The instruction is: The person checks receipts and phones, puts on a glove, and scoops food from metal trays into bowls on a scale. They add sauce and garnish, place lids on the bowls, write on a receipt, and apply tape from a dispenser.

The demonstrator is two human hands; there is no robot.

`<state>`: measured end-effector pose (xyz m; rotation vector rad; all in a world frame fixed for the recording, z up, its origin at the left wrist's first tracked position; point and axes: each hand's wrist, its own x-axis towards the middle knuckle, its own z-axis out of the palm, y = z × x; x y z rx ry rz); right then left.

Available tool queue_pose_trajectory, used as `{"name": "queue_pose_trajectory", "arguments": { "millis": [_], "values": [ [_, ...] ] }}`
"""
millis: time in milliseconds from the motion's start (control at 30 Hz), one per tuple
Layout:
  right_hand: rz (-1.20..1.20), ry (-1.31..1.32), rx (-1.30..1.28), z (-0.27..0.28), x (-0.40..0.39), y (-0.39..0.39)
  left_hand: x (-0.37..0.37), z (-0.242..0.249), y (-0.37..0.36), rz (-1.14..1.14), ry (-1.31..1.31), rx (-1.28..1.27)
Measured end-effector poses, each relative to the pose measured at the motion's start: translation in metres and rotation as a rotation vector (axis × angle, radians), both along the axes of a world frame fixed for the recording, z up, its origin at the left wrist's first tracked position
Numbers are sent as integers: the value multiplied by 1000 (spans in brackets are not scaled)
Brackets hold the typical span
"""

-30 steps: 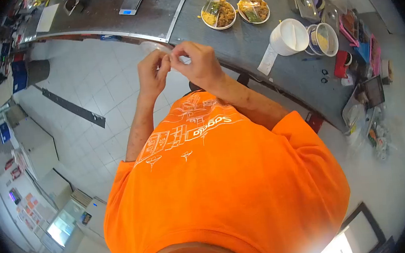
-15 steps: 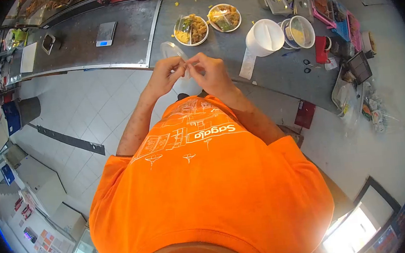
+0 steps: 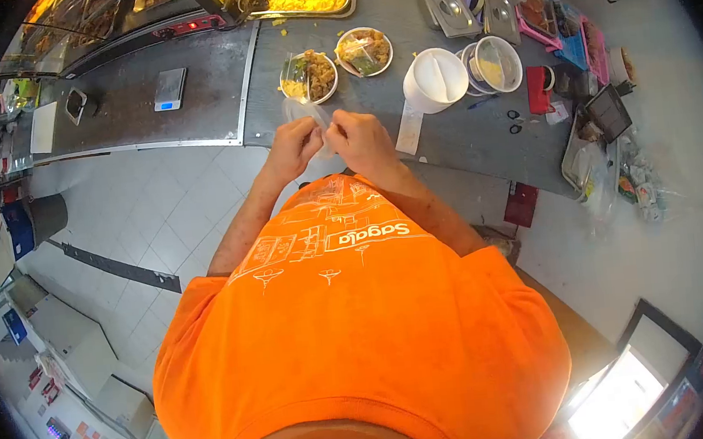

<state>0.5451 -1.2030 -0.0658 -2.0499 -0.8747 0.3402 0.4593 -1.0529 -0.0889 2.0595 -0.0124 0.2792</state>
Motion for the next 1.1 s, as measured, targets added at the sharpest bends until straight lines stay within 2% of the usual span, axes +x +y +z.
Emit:
{"name": "queue_pose_trajectory", "arguments": {
  "millis": [33, 67, 100, 133, 167, 233, 267, 300, 333, 367, 400, 433, 467, 500, 533, 600, 667, 733, 800, 867, 933, 967, 1033, 1067, 1100],
  "values": [
    [2, -2, 2, -1, 6, -2, -4, -1, 1, 35, -20, -18],
    [-93, 17, -15, -2, 17, -8, -10, 0, 2, 36, -21, -15],
    [-187, 35, -31, -6, 31, -15, -17, 1, 6, 111, 39, -114],
    [-118, -186, -26, -20, 48, -28, -23, 1, 13, 188, 100, -214],
    [-110, -185, -21, -20, 57, -36, -25, -5, 24, 196, 99, -210],
    [-198, 6, 206, -19, 69, -46, -25, -27, 55, 425, 19, -266],
    [-191, 8, 210, -15, 74, -50, -21, -43, 70, 524, 19, -381],
    [-221, 141, 151, -7, 77, -55, -18, -61, 85, 624, 16, -498],
    [-248, 275, 90, -4, 80, -56, -18, -83, 100, 636, 13, -494],
    [-236, 277, 94, -7, 83, -54, -19, -107, 115, 734, 107, -548],
    [-225, 397, 287, -13, 84, -52, -21, -130, 127, 828, 204, -603],
    [-216, 517, 477, -16, 85, -52, -25, -156, 137, 836, 205, -600],
    [-212, 520, 478, -17, 87, -50, -27, -180, 145, 894, 299, -454],
    [-181, 578, 520, -16, 88, -46, -25, -180, 145, 946, 392, -307],
    [-147, 635, 561, -14, 90, -42, -20, -180, 144, 950, 390, -305],
    [-142, 670, 566, -2, 91, -35, -1, -140, 123, 1446, 333, -172],
    [-132, 711, 564, 0, 95, -29, 5, -125, 107, 1090, 73, -334],
    [-65, 851, 658, -4, 97, -25, 25, -20, 50, 537, 131, -917],
    [-35, 822, 582, -1, 95, -17, 38, 30, 16, 421, 188, -989],
    [-8, 783, 520, -5, 98, -10, 43, 38, 12, 439, 136, -932],
    [291, 959, 803, -16, 107, -7, 42, 39, 17, 408, 52, -920],
    [292, 959, 804, -11, 103, -1, 39, 38, 21, 408, 51, -919],
    [266, 1540, 948, -3, 92, 16, 32, 31, 27, 391, 114, -900],
    [260, 1533, 955, 6, 87, 26, 31, 27, 31, 380, 116, -899],
    [263, 1621, 812, 16, 81, 36, 30, 24, 35, 387, 105, -948]
  ]
}}
